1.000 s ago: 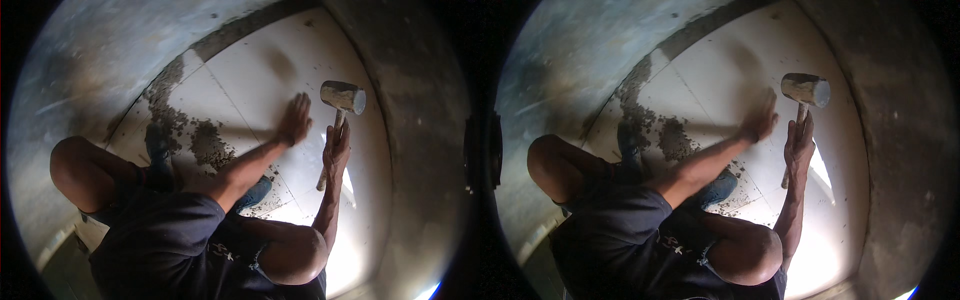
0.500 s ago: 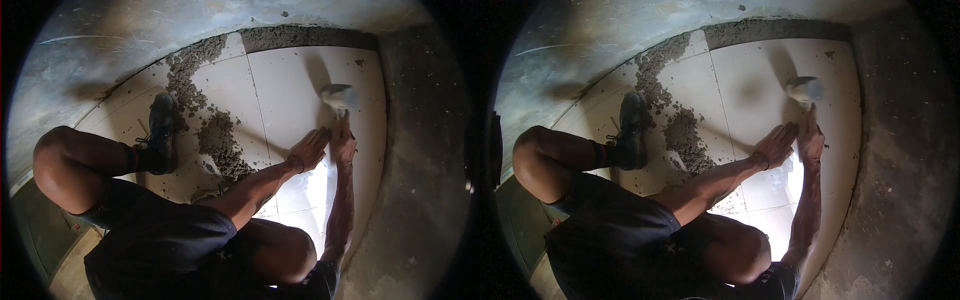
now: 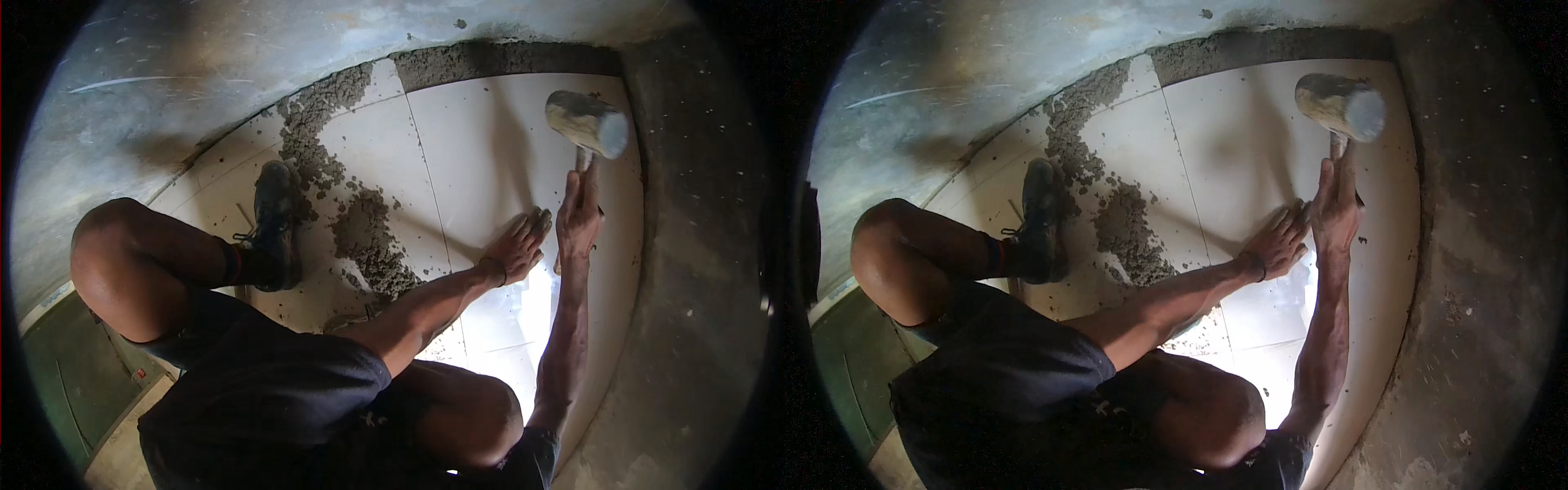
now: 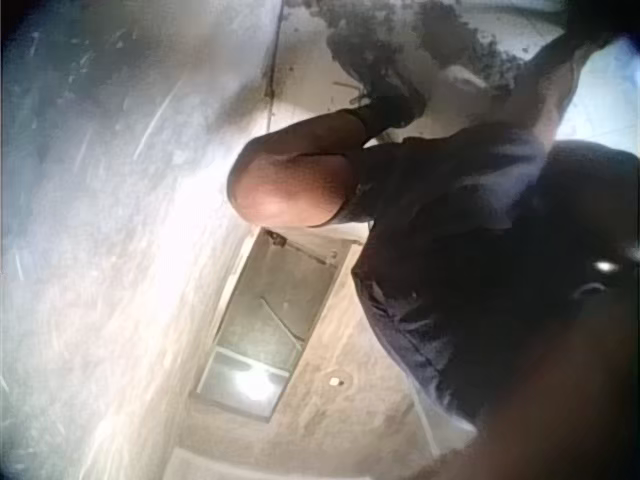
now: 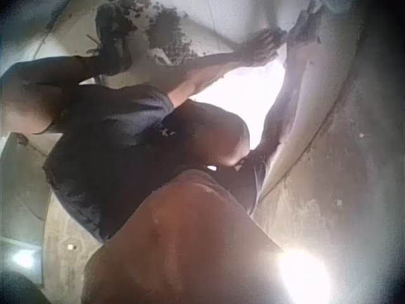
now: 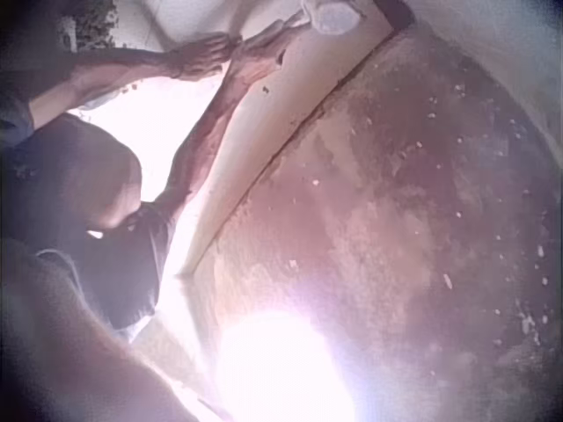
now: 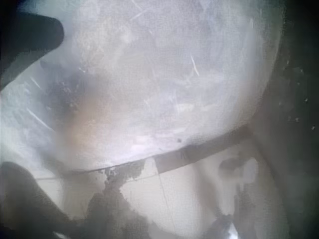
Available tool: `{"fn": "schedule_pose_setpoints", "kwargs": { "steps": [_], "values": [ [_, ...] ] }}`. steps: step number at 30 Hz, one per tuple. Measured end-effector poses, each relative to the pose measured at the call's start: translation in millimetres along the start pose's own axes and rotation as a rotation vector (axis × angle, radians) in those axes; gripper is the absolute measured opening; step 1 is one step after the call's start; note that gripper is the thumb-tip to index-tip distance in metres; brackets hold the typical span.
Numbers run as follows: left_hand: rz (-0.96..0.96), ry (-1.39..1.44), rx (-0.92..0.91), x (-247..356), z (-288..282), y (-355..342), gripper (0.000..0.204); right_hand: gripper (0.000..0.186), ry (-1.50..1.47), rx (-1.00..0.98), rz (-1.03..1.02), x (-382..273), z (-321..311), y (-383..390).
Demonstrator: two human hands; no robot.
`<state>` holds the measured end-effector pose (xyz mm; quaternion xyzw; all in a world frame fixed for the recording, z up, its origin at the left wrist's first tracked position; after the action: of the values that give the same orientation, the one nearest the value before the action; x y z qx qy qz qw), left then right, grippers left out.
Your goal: Installing and leveling floor tiles using a mallet and mortar.
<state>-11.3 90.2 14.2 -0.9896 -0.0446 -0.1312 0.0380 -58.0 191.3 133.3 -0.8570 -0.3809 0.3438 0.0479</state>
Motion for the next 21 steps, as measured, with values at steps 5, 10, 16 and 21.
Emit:
{"fn": "schedule_pose_setpoints", "kwargs": {
  "steps": [5, 10, 16, 21],
  "values": [
    [0.066, 0.191, -0.143, 3.3, 14.4, -1.5, 0.062, 0.033, 0.131, -0.282, -0.075, -14.6, 14.3, 7.4],
    [0.050, 0.103, -0.131, 4.5, 8.6, -0.9, 0.060, 0.033, 0.052, -0.155, -0.087, -14.4, 0.7, 7.4],
    [0.059, 0.177, -0.267, 4.4, 16.1, -2.2, 0.059, 0.033, 0.171, -0.328, 0.002, 2.5, 12.5, 9.7],
    [0.017, 0.034, 0.037, -0.3, -4.1, -4.6, 0.058, 0.042, -0.136, -0.080, 0.079, 9.3, -5.0, 9.2]
  ]
}}
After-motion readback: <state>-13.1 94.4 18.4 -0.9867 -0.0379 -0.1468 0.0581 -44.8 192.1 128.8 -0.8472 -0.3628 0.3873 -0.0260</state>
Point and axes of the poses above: each hand's wrist, its own y-axis away from the middle knuckle, its own z-axis out of the palm, x = y × z, the point moved 7 cm from there along -y, towards the middle knuckle, and after that the axes turned 9 degrees about z, right-handed, at the moved point
